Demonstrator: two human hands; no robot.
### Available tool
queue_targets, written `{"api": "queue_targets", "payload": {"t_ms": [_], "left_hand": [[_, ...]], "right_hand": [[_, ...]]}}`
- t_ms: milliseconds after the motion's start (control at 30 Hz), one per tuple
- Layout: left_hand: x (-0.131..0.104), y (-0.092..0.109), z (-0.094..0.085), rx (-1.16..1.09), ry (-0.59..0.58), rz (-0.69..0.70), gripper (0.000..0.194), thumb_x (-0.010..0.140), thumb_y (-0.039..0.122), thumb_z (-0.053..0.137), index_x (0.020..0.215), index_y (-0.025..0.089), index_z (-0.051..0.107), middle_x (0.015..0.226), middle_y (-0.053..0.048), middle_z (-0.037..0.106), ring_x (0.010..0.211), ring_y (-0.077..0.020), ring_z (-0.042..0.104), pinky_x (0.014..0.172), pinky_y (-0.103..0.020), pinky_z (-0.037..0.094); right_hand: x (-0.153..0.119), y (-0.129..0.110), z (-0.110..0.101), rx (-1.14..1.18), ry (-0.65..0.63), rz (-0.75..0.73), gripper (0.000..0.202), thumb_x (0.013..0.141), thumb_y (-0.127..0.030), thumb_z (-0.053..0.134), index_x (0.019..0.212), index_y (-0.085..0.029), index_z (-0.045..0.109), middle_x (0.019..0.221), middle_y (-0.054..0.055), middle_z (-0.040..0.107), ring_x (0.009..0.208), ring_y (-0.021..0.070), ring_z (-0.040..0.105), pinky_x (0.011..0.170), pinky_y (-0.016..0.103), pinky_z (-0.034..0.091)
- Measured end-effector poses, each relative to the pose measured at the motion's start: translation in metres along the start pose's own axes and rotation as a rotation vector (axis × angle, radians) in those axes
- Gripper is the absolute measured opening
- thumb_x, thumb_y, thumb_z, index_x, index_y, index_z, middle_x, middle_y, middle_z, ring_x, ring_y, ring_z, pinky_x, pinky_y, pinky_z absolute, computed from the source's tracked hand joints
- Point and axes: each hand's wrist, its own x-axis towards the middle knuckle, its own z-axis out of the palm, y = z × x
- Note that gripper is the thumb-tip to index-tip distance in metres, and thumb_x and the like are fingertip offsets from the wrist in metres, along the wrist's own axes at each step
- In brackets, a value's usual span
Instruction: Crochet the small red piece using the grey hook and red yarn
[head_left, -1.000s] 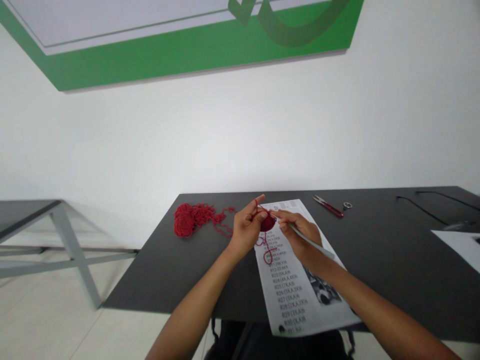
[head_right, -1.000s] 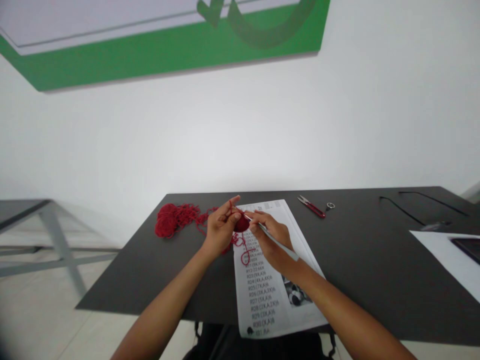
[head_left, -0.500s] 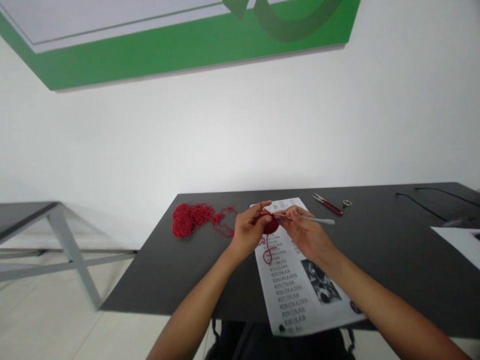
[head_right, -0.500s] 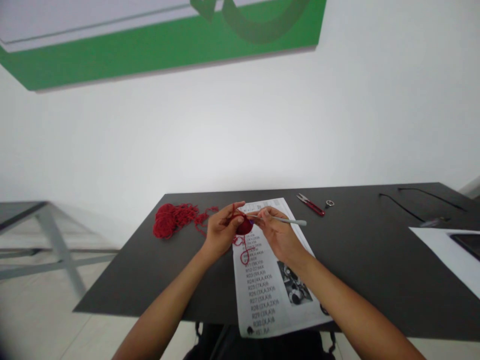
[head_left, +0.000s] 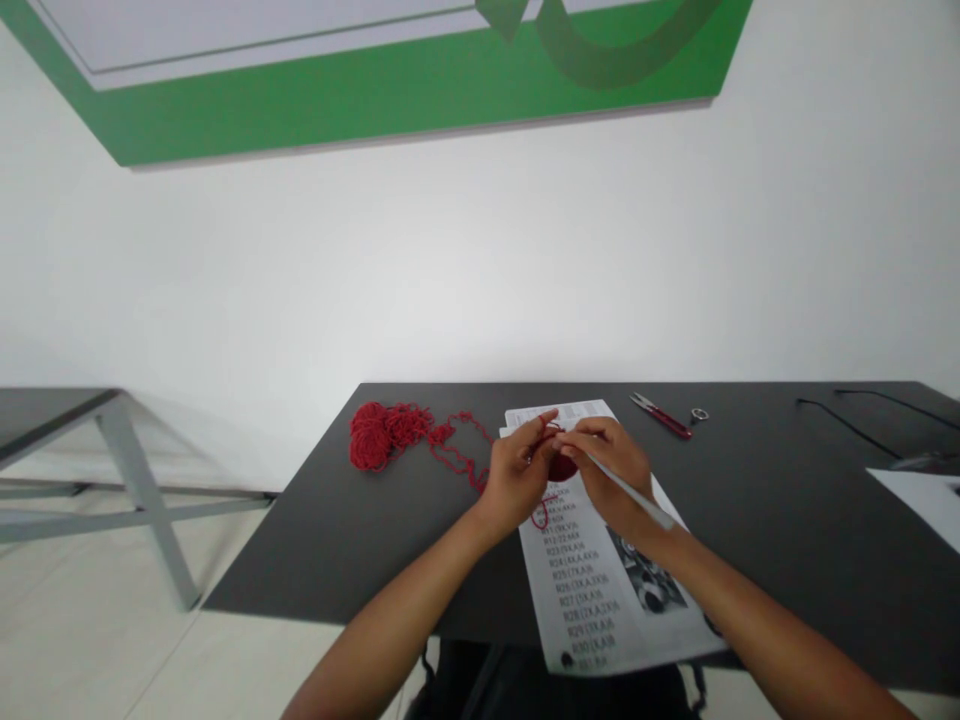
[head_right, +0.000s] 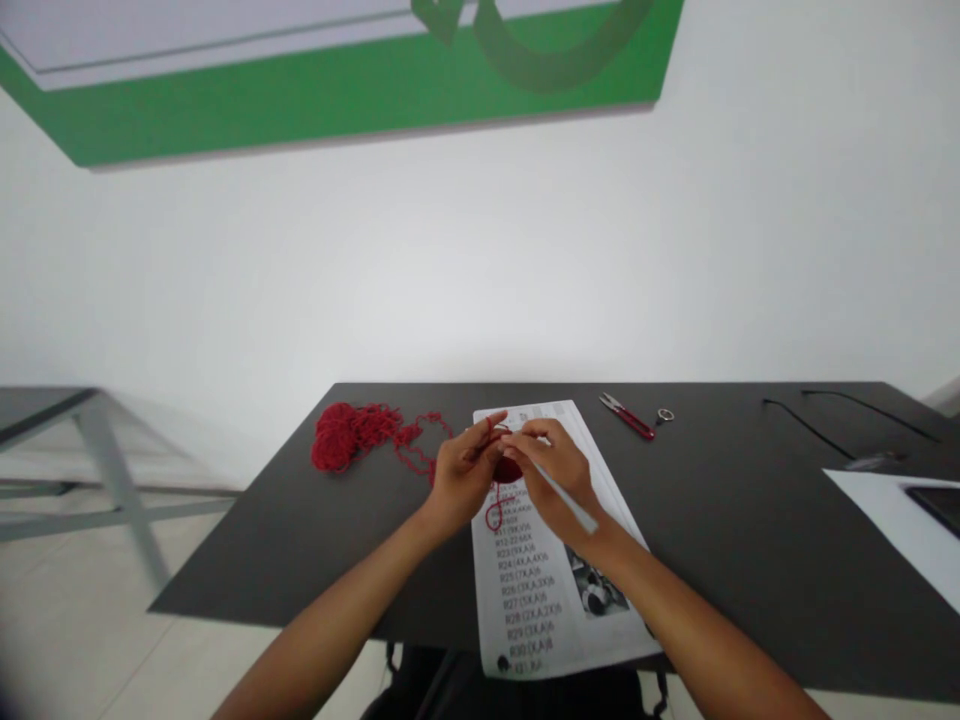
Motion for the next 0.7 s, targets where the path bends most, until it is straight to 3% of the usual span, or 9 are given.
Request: {"api": "queue_targets", "payload": {"t_ms": [100, 233, 433, 567, 700], "left_hand": [[-0.001, -0.003, 0.005, -0.321, -0.030, -0.190, 0.051, 0.082, 0.044, 0.078, 0.124, 0.016, 0.071, 0.092, -0.006, 0.079, 0.075, -0.0161, 0.071, 0.073, -0.027, 0.056], [0.004, -0.004, -0.001, -0.538, -0.085, -0.276, 0.053, 0.072, 0.045, 0.088, 0.113, 0.014, 0.076, 0.085, -0.006, 0.077, 0.072, -0.0147, 0.069, 0.071, -0.026, 0.054], [0.009, 0.006, -0.013, -0.417, -0.173, -0.140, 0.053, 0.074, 0.043, 0.087, 0.115, 0.011, 0.075, 0.068, -0.001, 0.068, 0.058, -0.0089, 0.058, 0.059, -0.021, 0.044], [0.009, 0.009, -0.016, -0.384, -0.228, -0.106, 0.060, 0.075, 0.042, 0.086, 0.125, 0.013, 0.071, 0.076, -0.003, 0.071, 0.064, -0.0111, 0.061, 0.062, -0.022, 0.046], [0.010, 0.004, -0.019, -0.401, -0.228, -0.101, 0.060, 0.075, 0.042, 0.086, 0.125, 0.013, 0.070, 0.076, -0.003, 0.071, 0.063, -0.0105, 0.061, 0.061, -0.021, 0.045]], "right_hand": [[-0.006, 0.002, 0.002, -0.106, 0.011, -0.139, 0.017, 0.096, -0.030, 0.064, 0.106, -0.030, 0.078, 0.096, 0.005, 0.070, 0.088, 0.0213, 0.068, 0.078, 0.036, 0.057], [-0.003, -0.002, -0.004, 0.001, -0.031, -0.055, 0.021, 0.099, -0.039, 0.059, 0.107, -0.031, 0.078, 0.098, 0.004, 0.070, 0.086, 0.0200, 0.068, 0.073, 0.033, 0.056], [0.012, 0.001, -0.016, 0.474, -0.178, 0.098, 0.014, 0.097, -0.034, 0.064, 0.091, -0.028, 0.075, 0.093, 0.003, 0.070, 0.090, 0.0203, 0.067, 0.079, 0.034, 0.054], [0.017, 0.005, -0.020, 0.504, -0.224, 0.079, 0.003, 0.090, -0.030, 0.074, 0.088, -0.027, 0.074, 0.091, 0.003, 0.070, 0.086, 0.0188, 0.067, 0.075, 0.031, 0.054], [0.021, 0.002, -0.025, 0.445, -0.237, 0.032, 0.003, 0.091, -0.029, 0.073, 0.090, -0.028, 0.075, 0.096, 0.003, 0.074, 0.089, 0.0181, 0.070, 0.079, 0.031, 0.056]]}}
